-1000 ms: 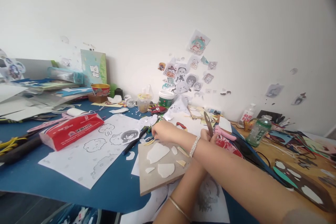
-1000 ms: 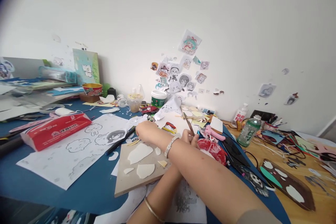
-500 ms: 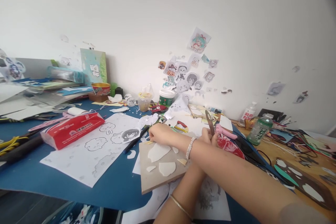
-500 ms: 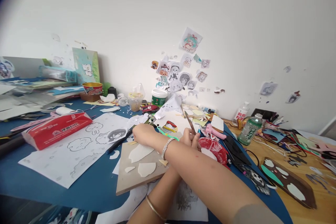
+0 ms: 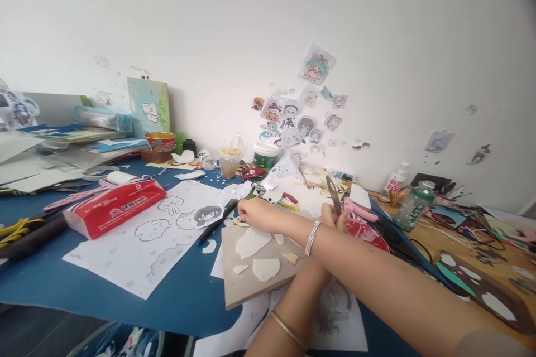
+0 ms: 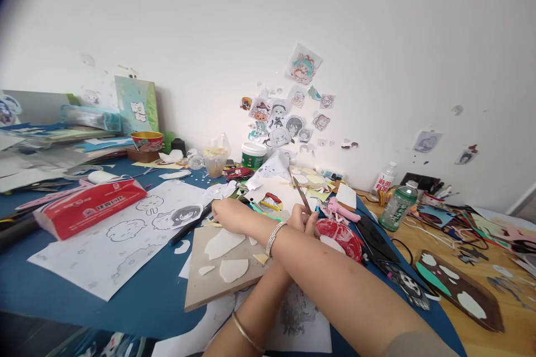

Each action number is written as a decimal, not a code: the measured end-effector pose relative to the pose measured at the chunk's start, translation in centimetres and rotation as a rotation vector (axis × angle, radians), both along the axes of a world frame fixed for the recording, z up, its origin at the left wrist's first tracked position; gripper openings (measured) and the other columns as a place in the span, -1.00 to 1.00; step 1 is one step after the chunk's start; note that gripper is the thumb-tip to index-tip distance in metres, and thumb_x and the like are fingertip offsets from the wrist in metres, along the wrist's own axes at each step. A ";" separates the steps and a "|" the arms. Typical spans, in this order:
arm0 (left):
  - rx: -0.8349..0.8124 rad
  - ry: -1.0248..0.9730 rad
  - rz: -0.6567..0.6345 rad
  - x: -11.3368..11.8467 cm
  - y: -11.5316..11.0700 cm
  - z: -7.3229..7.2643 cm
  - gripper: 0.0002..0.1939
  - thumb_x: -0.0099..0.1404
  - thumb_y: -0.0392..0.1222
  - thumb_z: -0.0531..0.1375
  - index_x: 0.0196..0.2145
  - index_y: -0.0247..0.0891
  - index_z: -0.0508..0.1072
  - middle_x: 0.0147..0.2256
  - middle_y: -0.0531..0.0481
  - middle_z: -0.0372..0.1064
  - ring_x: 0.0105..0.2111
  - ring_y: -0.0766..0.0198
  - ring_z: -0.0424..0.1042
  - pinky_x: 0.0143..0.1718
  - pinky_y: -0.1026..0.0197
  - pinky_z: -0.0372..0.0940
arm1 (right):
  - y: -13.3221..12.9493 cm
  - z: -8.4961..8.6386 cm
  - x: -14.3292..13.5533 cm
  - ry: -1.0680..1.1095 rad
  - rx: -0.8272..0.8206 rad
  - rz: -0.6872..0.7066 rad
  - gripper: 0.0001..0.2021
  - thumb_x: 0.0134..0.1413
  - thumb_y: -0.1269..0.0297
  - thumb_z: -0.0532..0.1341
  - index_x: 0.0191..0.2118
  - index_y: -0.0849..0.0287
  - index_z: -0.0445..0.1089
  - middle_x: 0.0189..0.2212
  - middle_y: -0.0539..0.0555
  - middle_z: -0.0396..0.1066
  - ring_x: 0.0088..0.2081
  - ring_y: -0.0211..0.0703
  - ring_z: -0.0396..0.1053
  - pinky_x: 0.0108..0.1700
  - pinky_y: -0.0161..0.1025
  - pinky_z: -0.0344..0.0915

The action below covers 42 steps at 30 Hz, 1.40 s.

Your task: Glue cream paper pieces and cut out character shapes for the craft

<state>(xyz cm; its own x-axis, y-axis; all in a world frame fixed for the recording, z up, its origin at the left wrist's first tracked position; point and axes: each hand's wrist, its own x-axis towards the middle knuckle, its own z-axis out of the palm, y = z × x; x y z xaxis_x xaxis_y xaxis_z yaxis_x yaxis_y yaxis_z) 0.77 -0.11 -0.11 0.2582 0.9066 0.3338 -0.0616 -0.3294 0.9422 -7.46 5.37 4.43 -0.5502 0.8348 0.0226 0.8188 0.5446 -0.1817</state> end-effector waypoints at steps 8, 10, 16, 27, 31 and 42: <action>0.010 0.002 -0.013 0.0 0.1 -0.1 -0.81 0.22 -0.09 0.01 -0.44 -0.12 0.00 -0.66 0.20 0.07 -0.60 0.26 0.21 -0.50 0.22 0.04 | -0.5 0.7 -0.7 0.077 -0.176 0.089 -0.90 -0.07 0.54 0.15 -0.41 0.26 0.38 -0.43 0.02 0.40 -0.42 -0.33 0.27 -0.43 -0.44 0.11; 0.015 0.009 -0.004 -0.2 0.0 0.0 -0.81 0.22 -0.09 0.01 -0.44 -0.13 0.01 -0.64 0.19 0.08 -0.59 0.26 0.21 -0.50 0.22 0.03 | -0.8 0.9 -0.8 0.068 -0.185 0.120 -0.92 -0.08 0.53 0.15 -0.47 0.25 0.35 -0.45 0.01 0.40 -0.43 -0.33 0.27 -0.44 -0.43 0.10; 0.025 0.036 0.010 -0.4 -0.2 0.2 -0.81 0.22 -0.07 0.01 -0.44 -0.13 0.03 -0.63 0.17 0.09 -0.59 0.26 0.21 -0.52 0.23 0.01 | -1.8 1.6 -1.2 0.026 -0.121 0.047 -0.91 -0.20 0.46 0.14 -0.58 0.18 0.20 -0.53 -0.03 0.33 -0.54 -0.32 0.21 -0.57 -0.39 0.01; 0.031 0.088 0.081 0.1 0.3 -0.4 -0.80 0.20 -0.02 0.02 -0.44 -0.12 0.06 -0.60 0.11 0.17 -0.54 0.19 0.29 -0.51 0.21 0.02 | -1.0 0.8 -1.6 0.292 -0.208 -0.034 -0.82 -0.28 0.45 0.18 -0.63 0.18 0.11 -0.50 -0.07 0.36 -0.47 -0.33 0.28 -0.56 -0.45 0.08; 0.042 0.103 0.093 0.3 0.6 -0.9 -0.82 0.19 -0.02 0.03 -0.43 -0.11 0.08 -0.57 0.09 0.23 -0.51 0.17 0.32 -0.50 0.21 0.03 | -0.7 0.5 -1.8 0.384 -0.371 -0.083 -0.86 -0.23 0.46 0.15 -0.60 0.17 0.13 -0.64 -0.09 0.30 -0.58 -0.34 0.29 -0.57 -0.44 0.16; 0.047 0.101 0.081 0.3 0.7 -0.9 -0.83 0.19 -0.04 0.01 -0.42 -0.13 0.08 -0.61 0.12 0.23 -0.54 0.20 0.32 -0.51 0.23 0.04 | 0.3 -1.0 -1.7 0.383 -0.312 -0.062 -0.84 0.00 0.44 0.15 -0.54 0.18 0.21 -0.66 -0.11 0.26 -0.60 -0.36 0.28 -0.53 -0.43 0.15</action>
<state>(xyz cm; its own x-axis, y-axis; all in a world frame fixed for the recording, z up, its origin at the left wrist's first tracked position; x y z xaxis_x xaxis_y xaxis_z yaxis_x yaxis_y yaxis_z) 1.06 0.58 -1.01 0.2194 0.9097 0.3525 0.0611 -0.3734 0.9257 -9.16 5.65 3.38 -0.5002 0.8648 -0.0431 0.6905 0.3684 -0.6224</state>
